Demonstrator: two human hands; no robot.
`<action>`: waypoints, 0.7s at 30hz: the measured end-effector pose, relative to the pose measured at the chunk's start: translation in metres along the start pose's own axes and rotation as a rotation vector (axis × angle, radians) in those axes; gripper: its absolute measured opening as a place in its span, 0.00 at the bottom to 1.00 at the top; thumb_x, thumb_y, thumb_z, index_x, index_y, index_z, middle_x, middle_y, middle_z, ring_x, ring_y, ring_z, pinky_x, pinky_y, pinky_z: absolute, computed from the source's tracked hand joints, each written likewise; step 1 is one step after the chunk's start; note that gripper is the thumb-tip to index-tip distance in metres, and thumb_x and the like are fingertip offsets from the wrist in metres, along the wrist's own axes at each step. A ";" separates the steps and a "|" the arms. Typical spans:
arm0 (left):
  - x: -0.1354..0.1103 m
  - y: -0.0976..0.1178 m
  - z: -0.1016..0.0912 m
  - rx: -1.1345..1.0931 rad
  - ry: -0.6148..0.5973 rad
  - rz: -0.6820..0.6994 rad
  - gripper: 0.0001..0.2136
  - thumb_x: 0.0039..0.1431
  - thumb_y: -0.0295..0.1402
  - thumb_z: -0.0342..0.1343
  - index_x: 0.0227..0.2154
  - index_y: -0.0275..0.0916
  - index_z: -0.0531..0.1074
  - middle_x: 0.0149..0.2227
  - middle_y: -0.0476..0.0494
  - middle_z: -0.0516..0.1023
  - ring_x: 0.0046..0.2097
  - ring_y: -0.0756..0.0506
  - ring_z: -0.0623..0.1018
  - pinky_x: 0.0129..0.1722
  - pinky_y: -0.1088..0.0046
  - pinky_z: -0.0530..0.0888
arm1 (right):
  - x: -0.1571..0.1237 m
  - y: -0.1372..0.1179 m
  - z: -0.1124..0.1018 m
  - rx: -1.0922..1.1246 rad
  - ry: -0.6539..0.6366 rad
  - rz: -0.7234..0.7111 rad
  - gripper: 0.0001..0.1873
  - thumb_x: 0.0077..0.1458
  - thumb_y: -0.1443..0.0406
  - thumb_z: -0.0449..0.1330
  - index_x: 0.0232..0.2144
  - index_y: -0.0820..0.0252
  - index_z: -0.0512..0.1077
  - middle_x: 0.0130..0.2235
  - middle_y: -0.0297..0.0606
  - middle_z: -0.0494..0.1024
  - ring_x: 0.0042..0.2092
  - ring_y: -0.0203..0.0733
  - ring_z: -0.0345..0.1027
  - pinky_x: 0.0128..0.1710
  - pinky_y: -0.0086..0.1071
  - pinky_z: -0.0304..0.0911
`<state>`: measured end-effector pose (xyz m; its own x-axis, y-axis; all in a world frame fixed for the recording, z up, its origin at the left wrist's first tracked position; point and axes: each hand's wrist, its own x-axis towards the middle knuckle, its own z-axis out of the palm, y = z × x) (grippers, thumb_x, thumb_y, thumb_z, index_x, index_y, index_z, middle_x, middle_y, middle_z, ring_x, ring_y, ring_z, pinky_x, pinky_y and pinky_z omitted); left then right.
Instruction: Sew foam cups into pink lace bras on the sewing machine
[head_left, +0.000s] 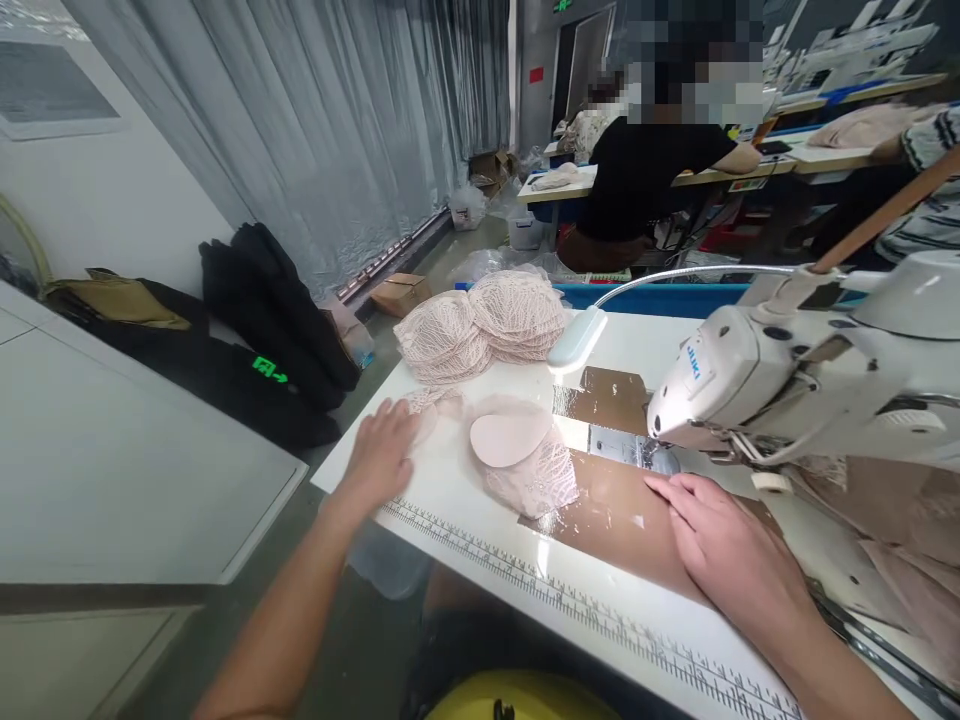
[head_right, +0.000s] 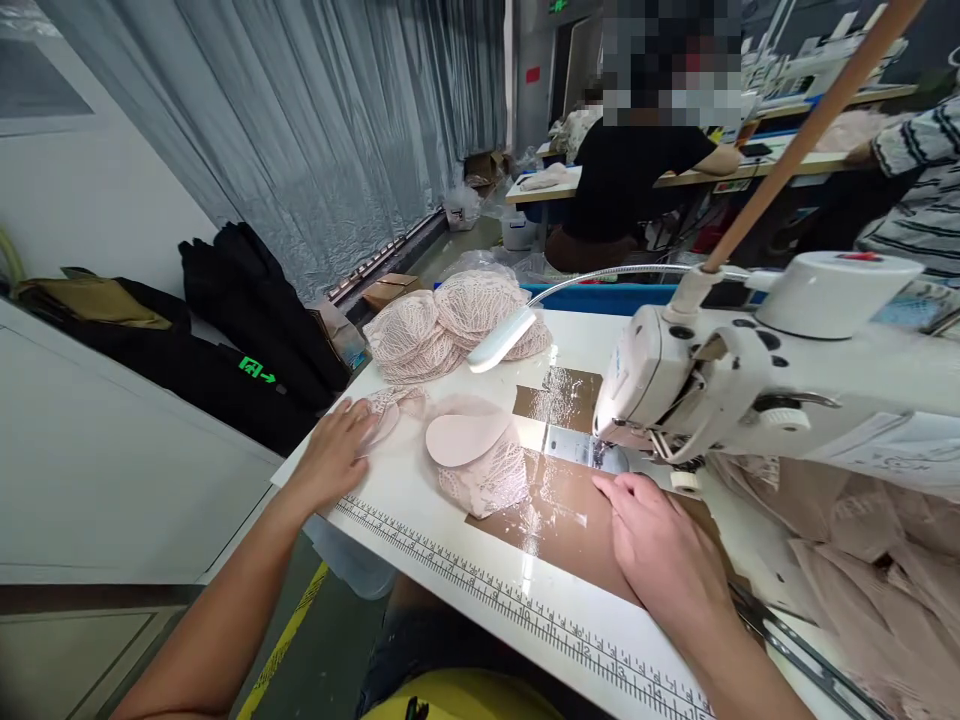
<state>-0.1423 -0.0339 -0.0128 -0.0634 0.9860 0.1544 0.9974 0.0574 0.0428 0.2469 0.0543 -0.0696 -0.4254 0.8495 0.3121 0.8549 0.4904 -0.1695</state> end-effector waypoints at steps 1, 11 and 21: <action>-0.007 -0.016 0.001 -0.022 0.016 -0.042 0.20 0.51 0.25 0.50 0.49 0.38 0.71 0.61 0.37 0.64 0.64 0.31 0.58 0.59 0.45 0.58 | 0.000 0.001 0.001 0.005 -0.001 0.010 0.21 0.58 0.69 0.44 0.43 0.55 0.76 0.43 0.40 0.77 0.37 0.46 0.73 0.31 0.39 0.67; -0.038 0.029 -0.026 -1.088 0.078 -0.109 0.15 0.60 0.45 0.52 0.31 0.37 0.70 0.30 0.47 0.73 0.31 0.48 0.73 0.30 0.75 0.71 | -0.022 -0.037 -0.038 0.417 -0.035 -0.092 0.32 0.54 0.52 0.58 0.60 0.49 0.60 0.61 0.43 0.63 0.57 0.55 0.63 0.39 0.39 0.72; -0.015 0.159 -0.020 -1.116 -0.048 0.290 0.14 0.64 0.41 0.46 0.31 0.36 0.70 0.26 0.49 0.69 0.29 0.50 0.68 0.30 0.75 0.68 | -0.038 -0.107 -0.054 1.704 -0.539 0.195 0.31 0.48 0.53 0.64 0.52 0.61 0.67 0.48 0.48 0.76 0.46 0.51 0.72 0.45 0.43 0.68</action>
<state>0.0169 -0.0426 0.0117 0.1887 0.9456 0.2649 0.3879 -0.3196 0.8645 0.1875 -0.0410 -0.0123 -0.7042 0.7059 -0.0765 -0.1673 -0.2696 -0.9483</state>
